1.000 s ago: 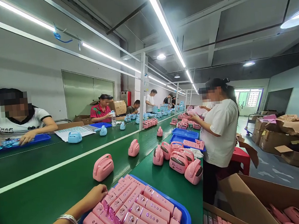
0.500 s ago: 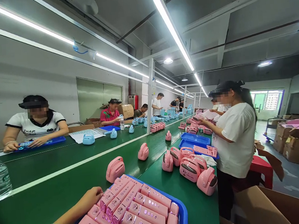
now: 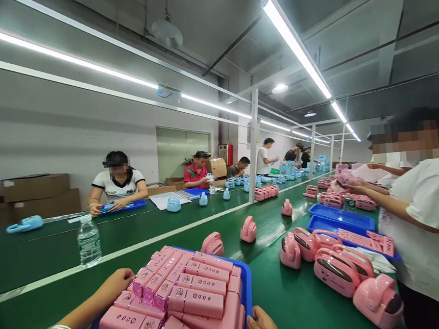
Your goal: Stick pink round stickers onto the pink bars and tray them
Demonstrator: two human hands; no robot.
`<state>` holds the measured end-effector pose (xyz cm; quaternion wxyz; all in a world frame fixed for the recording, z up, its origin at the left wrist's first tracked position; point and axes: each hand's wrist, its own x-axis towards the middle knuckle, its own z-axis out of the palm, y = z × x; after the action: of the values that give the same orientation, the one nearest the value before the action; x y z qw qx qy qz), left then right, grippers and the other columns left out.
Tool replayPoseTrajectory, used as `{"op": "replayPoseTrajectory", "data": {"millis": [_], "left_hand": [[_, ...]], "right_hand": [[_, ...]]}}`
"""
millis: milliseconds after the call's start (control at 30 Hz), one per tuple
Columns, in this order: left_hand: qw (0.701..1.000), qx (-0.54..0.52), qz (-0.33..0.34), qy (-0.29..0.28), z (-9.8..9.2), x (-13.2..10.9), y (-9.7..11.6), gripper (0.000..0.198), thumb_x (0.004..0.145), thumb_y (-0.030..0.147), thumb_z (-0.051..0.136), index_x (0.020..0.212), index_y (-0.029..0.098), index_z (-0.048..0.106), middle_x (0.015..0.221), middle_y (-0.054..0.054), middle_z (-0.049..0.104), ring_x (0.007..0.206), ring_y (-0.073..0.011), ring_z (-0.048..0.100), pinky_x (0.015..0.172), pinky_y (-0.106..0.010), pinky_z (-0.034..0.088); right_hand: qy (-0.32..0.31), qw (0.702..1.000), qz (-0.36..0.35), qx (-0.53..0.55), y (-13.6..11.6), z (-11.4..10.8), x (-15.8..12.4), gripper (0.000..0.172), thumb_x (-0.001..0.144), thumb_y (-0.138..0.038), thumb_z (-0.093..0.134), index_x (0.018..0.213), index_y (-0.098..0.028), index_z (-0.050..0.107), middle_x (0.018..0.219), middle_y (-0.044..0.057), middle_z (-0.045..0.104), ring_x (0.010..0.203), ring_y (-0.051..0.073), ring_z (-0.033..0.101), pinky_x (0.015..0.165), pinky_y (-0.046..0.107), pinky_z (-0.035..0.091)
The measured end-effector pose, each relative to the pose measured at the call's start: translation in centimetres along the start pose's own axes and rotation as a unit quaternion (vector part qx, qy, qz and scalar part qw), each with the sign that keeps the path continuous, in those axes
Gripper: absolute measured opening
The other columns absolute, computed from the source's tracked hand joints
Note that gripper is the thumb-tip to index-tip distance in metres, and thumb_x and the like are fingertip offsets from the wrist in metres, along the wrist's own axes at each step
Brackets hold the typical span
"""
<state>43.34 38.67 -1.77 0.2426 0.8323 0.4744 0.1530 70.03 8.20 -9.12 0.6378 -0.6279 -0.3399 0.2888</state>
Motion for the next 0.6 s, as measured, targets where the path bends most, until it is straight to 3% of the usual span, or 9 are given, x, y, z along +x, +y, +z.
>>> {"op": "replayPoseTrajectory", "data": {"millis": [67, 167, 233, 400, 600], "left_hand": [[1.0, -0.003, -0.026, 0.014, -1.3, -0.7, -2.1, 0.02, 0.086, 0.017, 0.047, 0.069, 0.012, 0.057, 0.069, 0.0, 0.06, 0.073, -0.0152, 0.058, 0.072, -0.032, 0.044], [0.997, -0.009, -0.063, 0.032, -3.1, -1.9, -5.2, 0.023, 0.087, 0.018, 0.045, 0.069, 0.012, 0.056, 0.067, 0.0, 0.06, 0.071, -0.0153, 0.058, 0.07, -0.031, 0.043], [0.995, -0.01, -0.088, 0.045, -4.2, -2.7, -7.1, 0.024, 0.088, 0.019, 0.043, 0.068, 0.013, 0.056, 0.066, -0.001, 0.06, 0.07, -0.0157, 0.058, 0.068, -0.031, 0.042], [0.986, -0.013, -0.15, 0.067, -5.7, -4.3, -10.4, 0.025, 0.089, 0.019, 0.038, 0.073, 0.012, 0.057, 0.075, -0.005, 0.064, 0.074, -0.0171, 0.059, 0.07, -0.031, 0.042], [0.974, 0.009, -0.213, 0.076, -5.4, -5.7, -12.1, 0.029, 0.091, 0.024, 0.033, 0.075, 0.014, 0.054, 0.078, -0.006, 0.062, 0.074, -0.0181, 0.057, 0.07, -0.033, 0.04]], "right_hand": [[-0.03, 0.999, 0.011, -0.006, -0.2, 2.3, 1.4, 0.054, 0.062, -0.072, 0.055, 0.063, -0.021, 0.037, 0.055, -0.008, 0.042, 0.047, 0.006, 0.045, 0.046, 0.02, 0.041], [-0.086, 0.994, 0.05, -0.047, -0.8, 5.5, 3.3, 0.035, 0.086, -0.051, 0.046, 0.076, -0.017, 0.047, 0.049, -0.01, 0.041, 0.032, 0.003, 0.034, 0.032, 0.017, 0.03], [-0.11, 0.988, 0.072, -0.081, -1.2, 7.4, 4.8, 0.03, 0.093, -0.041, 0.041, 0.084, -0.014, 0.052, 0.048, -0.011, 0.04, 0.029, 0.002, 0.029, 0.028, 0.016, 0.024], [-0.133, 0.976, 0.09, -0.149, -1.3, 11.4, 9.5, 0.023, 0.092, -0.034, 0.045, 0.092, -0.013, 0.055, 0.063, -0.006, 0.052, 0.04, 0.004, 0.043, 0.036, 0.016, 0.037], [-0.161, 0.963, 0.068, -0.205, -0.4, 14.7, 14.2, 0.021, 0.09, -0.032, 0.05, 0.099, -0.013, 0.056, 0.083, 0.001, 0.06, 0.061, 0.01, 0.057, 0.054, 0.024, 0.05]]}}
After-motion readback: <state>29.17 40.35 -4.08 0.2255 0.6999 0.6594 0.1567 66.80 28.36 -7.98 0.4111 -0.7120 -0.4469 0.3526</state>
